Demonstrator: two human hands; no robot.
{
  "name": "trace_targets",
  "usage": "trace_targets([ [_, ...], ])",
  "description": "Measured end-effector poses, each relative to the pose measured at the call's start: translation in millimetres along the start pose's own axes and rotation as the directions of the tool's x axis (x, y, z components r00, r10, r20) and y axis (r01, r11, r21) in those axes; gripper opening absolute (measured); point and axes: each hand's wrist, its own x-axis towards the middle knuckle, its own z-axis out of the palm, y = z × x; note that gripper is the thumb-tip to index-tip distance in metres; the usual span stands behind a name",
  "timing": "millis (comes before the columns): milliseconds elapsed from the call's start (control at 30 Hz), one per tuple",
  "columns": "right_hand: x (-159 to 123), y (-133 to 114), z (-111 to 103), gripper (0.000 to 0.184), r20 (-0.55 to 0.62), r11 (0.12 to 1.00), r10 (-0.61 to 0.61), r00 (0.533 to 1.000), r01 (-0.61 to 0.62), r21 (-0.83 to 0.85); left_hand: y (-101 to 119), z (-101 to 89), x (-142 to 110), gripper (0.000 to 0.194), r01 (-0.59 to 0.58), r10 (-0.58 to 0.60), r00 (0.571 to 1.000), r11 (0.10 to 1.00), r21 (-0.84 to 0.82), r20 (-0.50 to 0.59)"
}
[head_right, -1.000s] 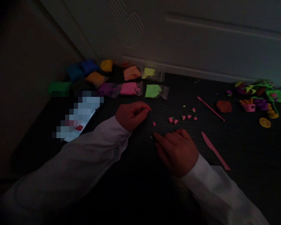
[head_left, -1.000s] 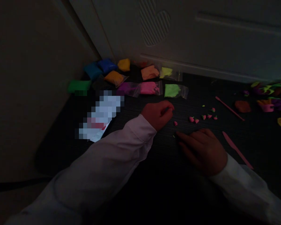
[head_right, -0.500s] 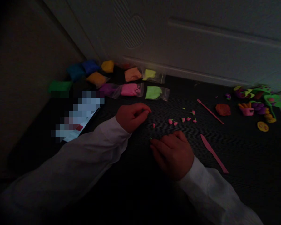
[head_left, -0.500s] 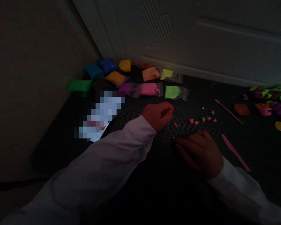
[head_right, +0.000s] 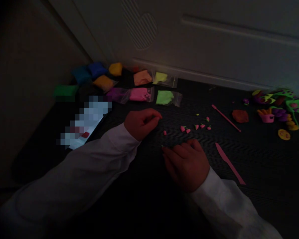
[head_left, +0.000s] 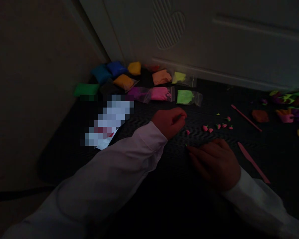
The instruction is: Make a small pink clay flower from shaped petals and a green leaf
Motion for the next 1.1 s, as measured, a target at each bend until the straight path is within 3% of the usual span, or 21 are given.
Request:
trace_targets([
  [333, 1.4, -0.9, -0.4, 0.025, 0.015, 1.0, -0.026, 1.0, 0.026, 0.017, -0.5, 0.5, -0.2, 0.019, -0.001, 0.001, 1.0, 1.0, 0.008, -0.006],
  [500, 1.4, 0.4, -0.7, 0.025, 0.029, 1.0, 0.029, 0.999, -0.029, -0.003, 0.3, -0.4, 0.5, 0.019, -0.013, 0.013, 1.0, 1.0, 0.019, 0.001],
  [900, 1.0, -0.6, 0.0, 0.027, 0.037, 1.0, -0.023, 0.999, 0.023, -0.001, 0.2, -0.4, 0.2, 0.018, -0.015, 0.015, 1.0, 1.0, 0.021, -0.011],
  [1100, 1.7, 2.7, -2.0, 0.026, 0.027, 0.999, 0.039, 0.999, -0.038, -0.03, 0.2, -0.4, 0.4, 0.019, -0.001, 0.001, 1.0, 1.0, 0.013, 0.005],
])
